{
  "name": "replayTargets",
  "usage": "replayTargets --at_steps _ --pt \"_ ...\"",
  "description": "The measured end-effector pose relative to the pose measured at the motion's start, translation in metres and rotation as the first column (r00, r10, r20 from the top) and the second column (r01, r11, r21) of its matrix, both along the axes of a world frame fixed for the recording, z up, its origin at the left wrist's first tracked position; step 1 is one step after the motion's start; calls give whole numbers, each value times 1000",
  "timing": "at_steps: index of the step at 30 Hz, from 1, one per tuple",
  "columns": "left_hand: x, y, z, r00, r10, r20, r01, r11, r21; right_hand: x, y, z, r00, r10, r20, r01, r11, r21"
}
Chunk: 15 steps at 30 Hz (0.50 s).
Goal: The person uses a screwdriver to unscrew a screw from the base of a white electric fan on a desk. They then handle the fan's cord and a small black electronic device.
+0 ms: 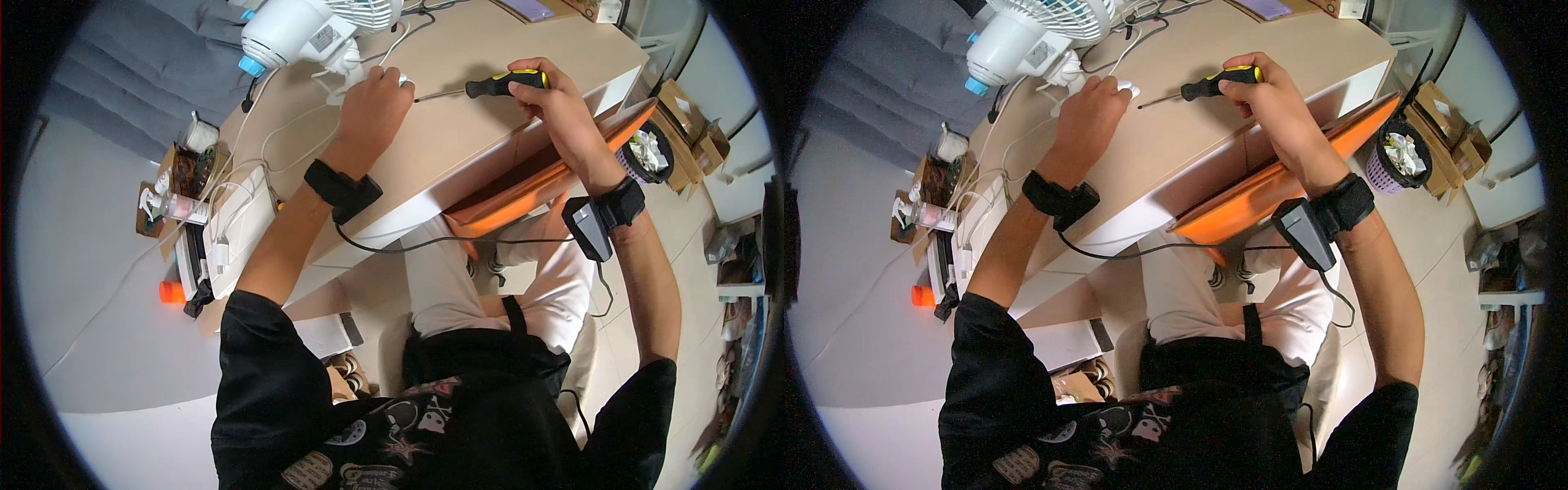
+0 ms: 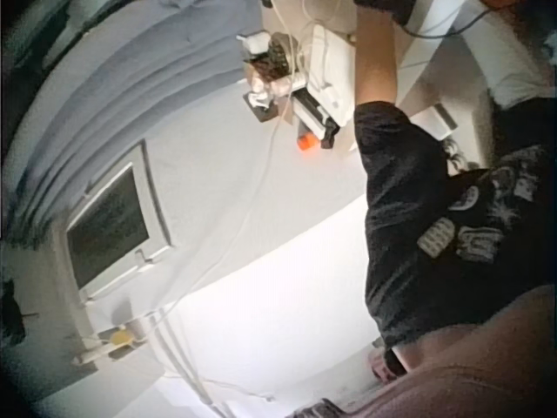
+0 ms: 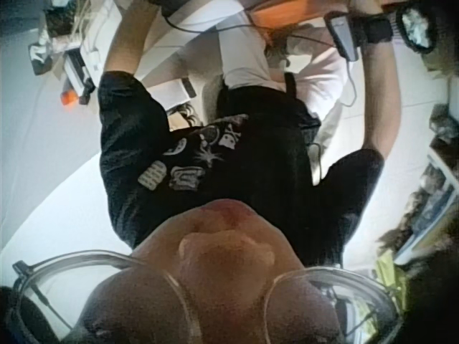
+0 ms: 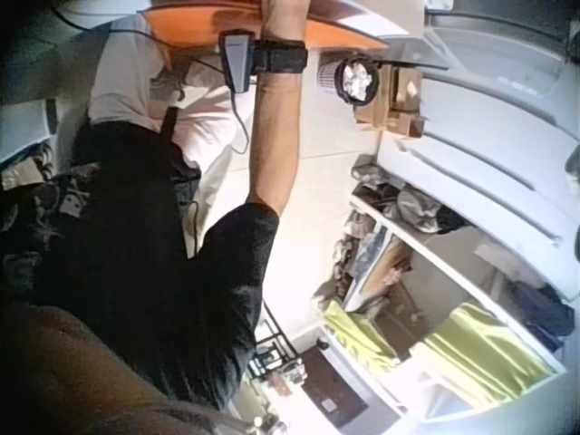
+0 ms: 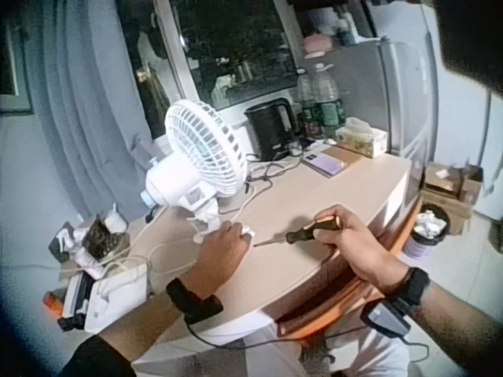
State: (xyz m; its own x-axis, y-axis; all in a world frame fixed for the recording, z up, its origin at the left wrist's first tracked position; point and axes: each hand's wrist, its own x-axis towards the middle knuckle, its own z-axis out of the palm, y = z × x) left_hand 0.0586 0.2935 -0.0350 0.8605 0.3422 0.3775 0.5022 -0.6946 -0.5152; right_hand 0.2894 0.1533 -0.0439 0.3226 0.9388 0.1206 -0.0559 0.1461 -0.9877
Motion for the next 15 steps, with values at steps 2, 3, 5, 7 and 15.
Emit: replayTargets --at_steps 2,3,5,7,15 --pt "-2 -1 3 996 -81 49 83 995 -51 2 0 -1 1000 8 -6 -8 1000 6" --pt "-3 -4 4 996 -78 53 81 995 -51 3 0 -1 1000 11 -17 -11 1000 13" --pt "-10 -12 5 987 -44 156 90 951 -297 2 -1 -1 1000 1 -11 -1 1000 3" --pt "-16 -14 3 979 -24 201 105 910 -401 2 -3 0 1000 -9 -3 9 1000 -9" --pt "-4 -7 -4 955 -17 295 197 778 -596 1 -7 3 989 -130 -70 135 988 76"
